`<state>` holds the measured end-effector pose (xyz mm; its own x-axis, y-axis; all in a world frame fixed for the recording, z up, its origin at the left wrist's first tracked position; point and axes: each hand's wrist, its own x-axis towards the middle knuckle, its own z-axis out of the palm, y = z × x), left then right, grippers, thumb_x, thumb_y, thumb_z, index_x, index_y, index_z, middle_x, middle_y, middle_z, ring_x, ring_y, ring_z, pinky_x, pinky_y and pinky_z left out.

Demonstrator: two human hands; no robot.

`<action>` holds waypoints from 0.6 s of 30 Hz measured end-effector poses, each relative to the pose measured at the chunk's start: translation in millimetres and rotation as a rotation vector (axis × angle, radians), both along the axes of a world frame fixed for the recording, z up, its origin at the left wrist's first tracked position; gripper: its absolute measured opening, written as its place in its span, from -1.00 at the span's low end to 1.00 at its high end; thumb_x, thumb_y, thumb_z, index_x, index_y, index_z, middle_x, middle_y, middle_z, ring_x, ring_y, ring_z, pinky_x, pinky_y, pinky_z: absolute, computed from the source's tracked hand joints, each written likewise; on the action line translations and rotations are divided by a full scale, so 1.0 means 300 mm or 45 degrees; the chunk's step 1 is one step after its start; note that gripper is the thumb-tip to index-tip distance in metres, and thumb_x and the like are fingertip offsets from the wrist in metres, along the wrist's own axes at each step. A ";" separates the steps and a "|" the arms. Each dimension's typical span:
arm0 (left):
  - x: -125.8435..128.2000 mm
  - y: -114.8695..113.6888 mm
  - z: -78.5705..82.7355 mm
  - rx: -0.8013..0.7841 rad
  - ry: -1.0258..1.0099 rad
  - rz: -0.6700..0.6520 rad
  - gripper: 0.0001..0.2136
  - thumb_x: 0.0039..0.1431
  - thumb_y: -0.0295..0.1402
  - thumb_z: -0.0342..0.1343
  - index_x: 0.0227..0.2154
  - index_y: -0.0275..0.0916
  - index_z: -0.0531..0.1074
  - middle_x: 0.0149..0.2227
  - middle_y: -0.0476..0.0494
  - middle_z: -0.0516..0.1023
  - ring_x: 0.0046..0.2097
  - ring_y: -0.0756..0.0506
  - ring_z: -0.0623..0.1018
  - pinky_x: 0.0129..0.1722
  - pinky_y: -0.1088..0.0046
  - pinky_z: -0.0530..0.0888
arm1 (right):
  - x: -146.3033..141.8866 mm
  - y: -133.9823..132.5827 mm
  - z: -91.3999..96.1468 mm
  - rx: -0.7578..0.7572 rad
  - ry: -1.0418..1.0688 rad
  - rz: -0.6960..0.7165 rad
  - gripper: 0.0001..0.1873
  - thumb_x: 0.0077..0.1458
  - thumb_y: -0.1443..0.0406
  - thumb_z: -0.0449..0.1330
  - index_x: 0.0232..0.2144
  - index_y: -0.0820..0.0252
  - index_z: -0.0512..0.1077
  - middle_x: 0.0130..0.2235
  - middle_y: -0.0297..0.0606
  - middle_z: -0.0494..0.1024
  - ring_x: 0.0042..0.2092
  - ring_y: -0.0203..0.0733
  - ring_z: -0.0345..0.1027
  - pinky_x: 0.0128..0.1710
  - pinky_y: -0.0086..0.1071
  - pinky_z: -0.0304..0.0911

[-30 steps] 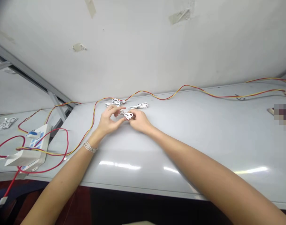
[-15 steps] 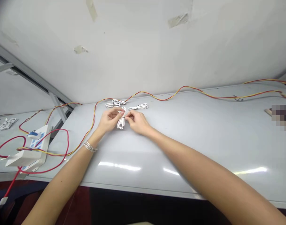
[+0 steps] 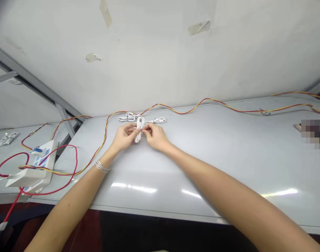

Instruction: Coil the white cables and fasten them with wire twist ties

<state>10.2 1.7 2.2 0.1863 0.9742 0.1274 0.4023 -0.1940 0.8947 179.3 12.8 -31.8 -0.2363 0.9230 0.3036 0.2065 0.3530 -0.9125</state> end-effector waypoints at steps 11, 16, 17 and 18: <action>-0.043 0.037 -0.015 0.213 0.207 0.316 -0.73 0.13 -0.24 0.21 -0.14 -0.18 0.36 -0.44 -0.02 0.57 -0.44 -0.01 0.50 -0.35 0.45 0.41 | 0.016 0.002 0.014 0.407 -0.571 -0.353 -0.75 0.19 0.29 0.15 -0.09 0.27 0.47 -0.08 -0.05 0.52 -0.02 -0.01 0.33 0.06 -0.16 0.19; -0.092 0.067 -0.018 0.274 0.337 0.462 -0.82 0.20 -0.29 0.12 -0.17 -0.22 0.47 -0.16 -0.19 0.62 -0.19 -0.11 0.57 -0.25 0.38 0.42 | 0.044 0.029 0.012 0.278 -0.754 -0.617 -0.55 0.12 0.35 0.16 0.08 0.30 0.42 0.14 0.06 0.36 0.07 0.17 0.18 0.07 -0.02 0.12; -0.097 0.069 -0.016 0.280 0.325 0.489 -0.81 0.23 -0.27 0.08 -0.17 -0.23 0.48 -0.12 -0.21 0.62 -0.16 -0.12 0.57 -0.24 0.37 0.42 | 0.044 0.031 0.010 0.251 -0.773 -0.618 -0.52 0.12 0.35 0.17 0.11 0.33 0.41 0.16 0.08 0.34 0.08 0.20 0.16 0.07 0.00 0.11; -0.102 0.071 -0.015 0.289 0.310 0.517 -0.80 0.26 -0.26 0.05 -0.18 -0.24 0.49 -0.11 -0.23 0.61 -0.14 -0.13 0.56 -0.24 0.36 0.42 | 0.043 0.031 0.008 0.220 -0.793 -0.614 -0.49 0.12 0.35 0.16 0.13 0.34 0.39 0.18 0.09 0.32 0.09 0.21 0.14 0.07 0.01 0.11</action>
<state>-20.3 23.1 -2.4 -0.1500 0.9270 0.3436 0.6762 -0.1573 0.7197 192.3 22.3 -29.5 0.0034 0.9185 0.3954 0.8250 0.2209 -0.5201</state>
